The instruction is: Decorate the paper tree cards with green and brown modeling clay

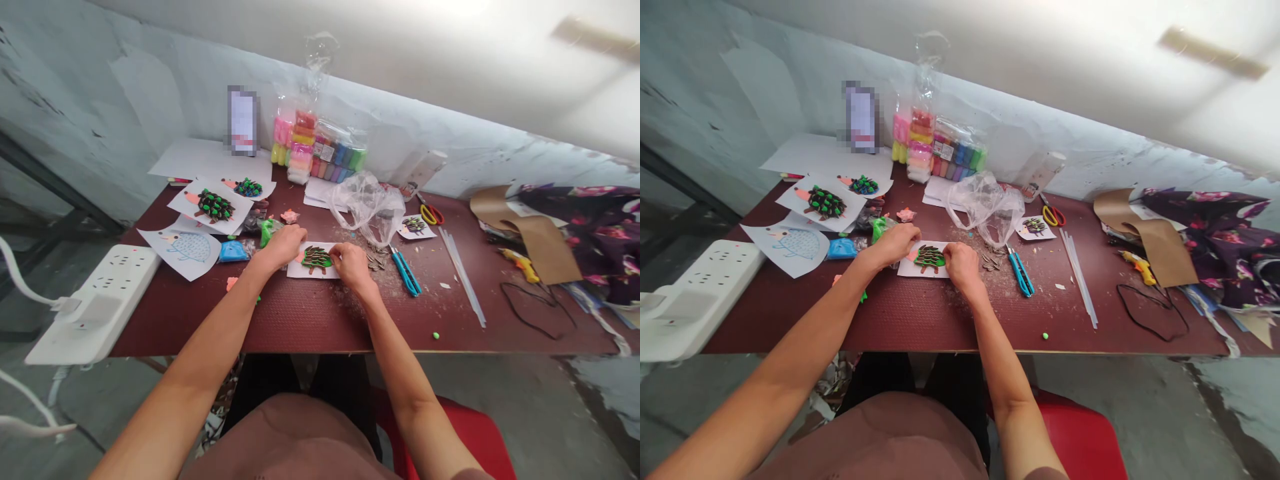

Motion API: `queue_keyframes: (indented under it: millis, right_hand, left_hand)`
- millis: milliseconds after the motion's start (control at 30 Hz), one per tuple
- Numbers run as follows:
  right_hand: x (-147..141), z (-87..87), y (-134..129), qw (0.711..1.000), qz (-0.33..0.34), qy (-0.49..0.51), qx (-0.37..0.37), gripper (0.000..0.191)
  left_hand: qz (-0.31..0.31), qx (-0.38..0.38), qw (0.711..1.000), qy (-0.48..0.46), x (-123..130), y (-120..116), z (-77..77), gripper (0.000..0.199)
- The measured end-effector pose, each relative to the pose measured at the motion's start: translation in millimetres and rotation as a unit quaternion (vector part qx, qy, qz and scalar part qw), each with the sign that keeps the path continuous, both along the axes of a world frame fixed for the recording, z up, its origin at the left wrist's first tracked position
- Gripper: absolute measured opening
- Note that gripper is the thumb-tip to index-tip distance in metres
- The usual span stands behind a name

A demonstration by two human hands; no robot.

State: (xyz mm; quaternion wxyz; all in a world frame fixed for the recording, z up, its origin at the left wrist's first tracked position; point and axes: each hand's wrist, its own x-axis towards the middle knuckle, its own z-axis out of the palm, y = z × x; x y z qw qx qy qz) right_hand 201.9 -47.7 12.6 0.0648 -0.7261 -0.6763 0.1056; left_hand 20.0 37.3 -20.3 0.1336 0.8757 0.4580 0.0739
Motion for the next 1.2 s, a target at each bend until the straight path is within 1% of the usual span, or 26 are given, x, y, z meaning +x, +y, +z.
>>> queue_keyframes:
  millis: [167,267,333,367,433,500,567,733,800,867,967,1033,1133,1200]
  right_hand:
    - [4,-0.7,-6,0.999,-0.019,0.034,0.021,0.023]
    - [14,1.3,-11,0.997,-0.038,0.048,0.050,0.027]
    - [26,3.9,-14,0.995,-0.062,0.034,0.072,0.026]
    - [33,5.2,-16,0.992,-0.091,0.017,0.081,0.027]
    - [47,7.1,-19,0.987,-0.143,-0.021,0.072,0.029]
    - [59,7.1,-21,0.981,-0.181,-0.052,0.047,0.029]
    - [66,5.2,-22,0.979,-0.192,-0.062,0.026,0.027]
    - [69,-1.6,-22,0.982,-0.182,-0.056,0.020,0.022]
    - [69,-3.5,-22,0.983,-0.171,-0.048,0.037,0.021]
    - [70,-5.0,-22,0.985,-0.156,-0.021,0.074,0.020]
    - [69,-6.6,-24,0.980,-0.131,0.065,0.136,0.018]
    - [64,-6.5,-25,0.971,-0.112,0.137,0.158,0.021]
    - [50,-5.4,-28,0.957,-0.076,0.229,0.161,0.031]
    - [38,-5.3,-30,0.949,-0.062,0.274,0.143,0.028]
  left_hand:
    - [-0.003,-0.003,1.000,0.002,0,1,0.8,0.027]
    - [-0.004,-0.008,1.000,0.005,0,1,2.5,0.027]
    - [-0.003,-0.010,1.000,0.006,0,0,3.8,0.028]
    - [-0.002,-0.011,1.000,0.006,0,0,4.3,0.027]
    - [-0.002,-0.010,1.000,0.008,0,0,5.1,0.027]
    - [-0.002,-0.009,1.000,0.010,0,-1,5.3,0.027]
    - [-0.001,-0.010,1.000,0.009,0,-1,5.1,0.027]
    - [0.004,-0.017,1.000,0.004,1,0,4.3,0.028]
    - [0.005,-0.017,1.000,0.004,1,0,4.5,0.028]
    - [0.005,-0.017,1.000,0.004,1,0,4.9,0.028]
    - [0.005,-0.020,1.000,0.004,0,0,5.3,0.028]
    - [0.004,-0.024,1.000,0.005,0,0,5.3,0.029]
    - [0.000,-0.027,1.000,0.005,0,1,4.7,0.029]
    - [-0.001,-0.026,1.000,0.002,0,1,4.0,0.029]
